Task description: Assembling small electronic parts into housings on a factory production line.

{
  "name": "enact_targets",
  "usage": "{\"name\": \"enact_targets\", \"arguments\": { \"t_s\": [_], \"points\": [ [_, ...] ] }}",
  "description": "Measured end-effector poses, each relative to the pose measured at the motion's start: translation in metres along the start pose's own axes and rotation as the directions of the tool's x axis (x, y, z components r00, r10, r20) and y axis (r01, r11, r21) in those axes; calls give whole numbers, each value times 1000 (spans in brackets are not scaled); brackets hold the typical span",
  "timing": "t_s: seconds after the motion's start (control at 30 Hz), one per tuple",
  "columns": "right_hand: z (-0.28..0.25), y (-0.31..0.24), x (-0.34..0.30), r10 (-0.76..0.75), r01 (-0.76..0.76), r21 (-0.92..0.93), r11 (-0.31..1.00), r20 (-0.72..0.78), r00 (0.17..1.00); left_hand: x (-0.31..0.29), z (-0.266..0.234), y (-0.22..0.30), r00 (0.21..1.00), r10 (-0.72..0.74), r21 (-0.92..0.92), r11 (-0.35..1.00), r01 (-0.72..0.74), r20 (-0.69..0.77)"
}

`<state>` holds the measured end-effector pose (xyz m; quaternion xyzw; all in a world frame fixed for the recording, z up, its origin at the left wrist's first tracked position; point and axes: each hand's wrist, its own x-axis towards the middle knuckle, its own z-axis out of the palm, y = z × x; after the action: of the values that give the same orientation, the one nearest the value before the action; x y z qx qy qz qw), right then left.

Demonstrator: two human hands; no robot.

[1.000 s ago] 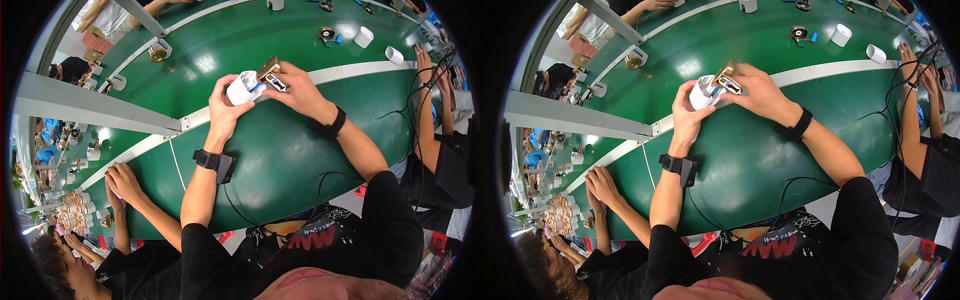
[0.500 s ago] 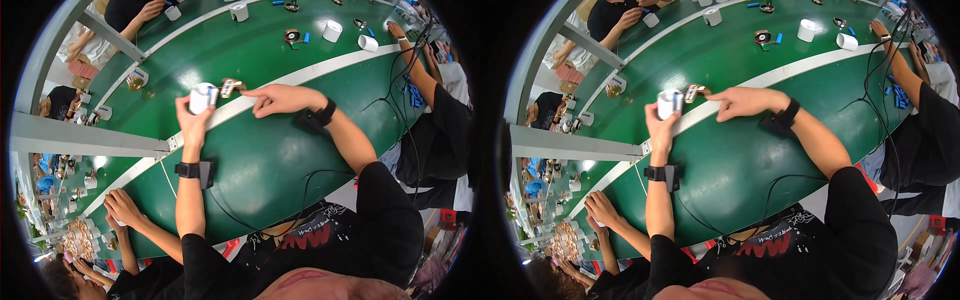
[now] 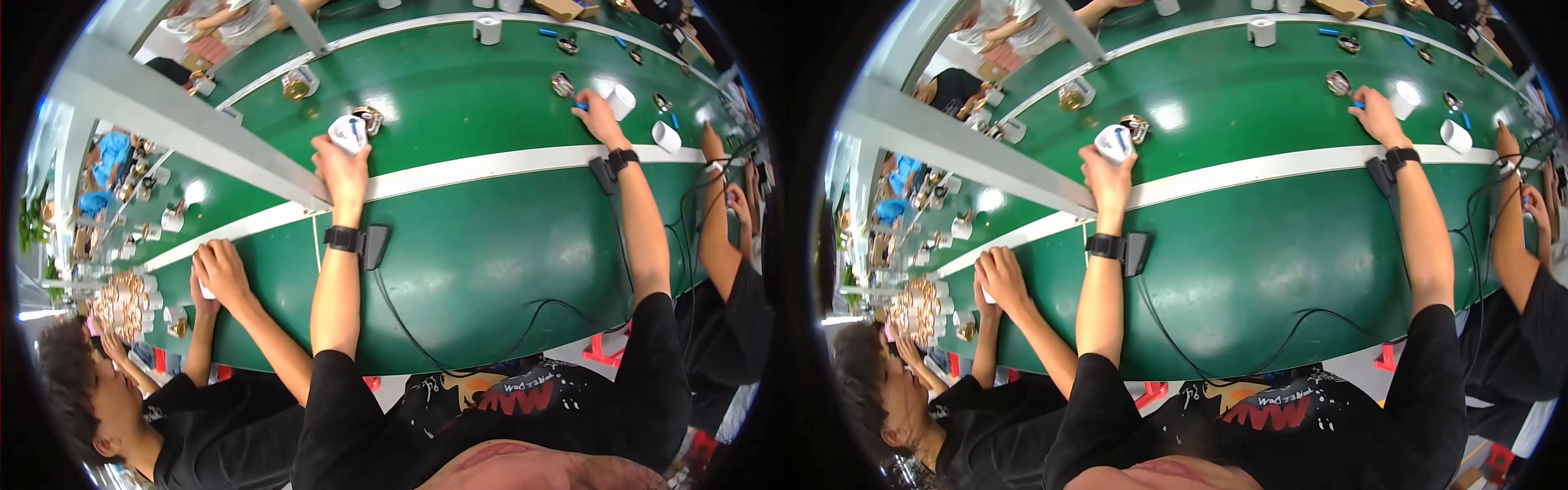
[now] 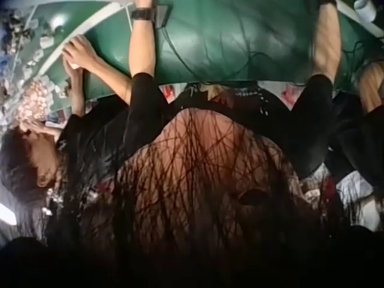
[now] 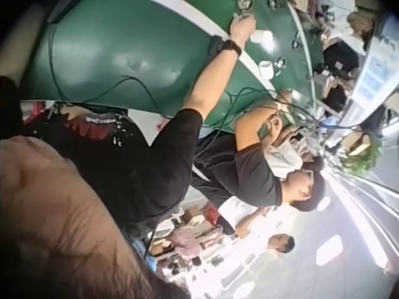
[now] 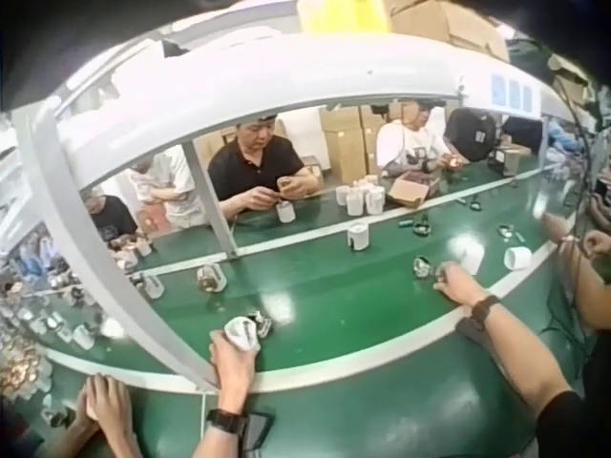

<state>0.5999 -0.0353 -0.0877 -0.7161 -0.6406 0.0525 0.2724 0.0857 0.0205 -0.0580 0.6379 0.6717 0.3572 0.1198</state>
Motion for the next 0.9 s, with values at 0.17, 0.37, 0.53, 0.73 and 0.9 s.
{"name": "enact_targets", "arguments": {
  "t_s": [0.17, 0.37, 0.53, 0.73, 0.9],
  "points": [
    [-28, -25, -12, 347, -350, -23, 937, 201, 916, 0, 6, -12, 998, 62, -166, 984, -63, -14],
    [-39, -27, -42, 342, -153, 821, -550, 389, 856, 3, 14, -26, 944, 217, -163, 951, -262, -249],
    [-71, -19, -48, 511, 297, 734, -611, 79, 856, -10, 7, 5, 872, 298, -135, 918, -374, -388],
    [-59, 30, -33, 710, -53, 919, 391, -265, 653, -19, 4, 17, 783, 423, -110, 846, -521, -457],
    [-30, 15, -21, 429, -315, 296, 902, -523, 737, -31, -2, 24, 768, 486, 6, 846, -532, -417]
  ]
}}
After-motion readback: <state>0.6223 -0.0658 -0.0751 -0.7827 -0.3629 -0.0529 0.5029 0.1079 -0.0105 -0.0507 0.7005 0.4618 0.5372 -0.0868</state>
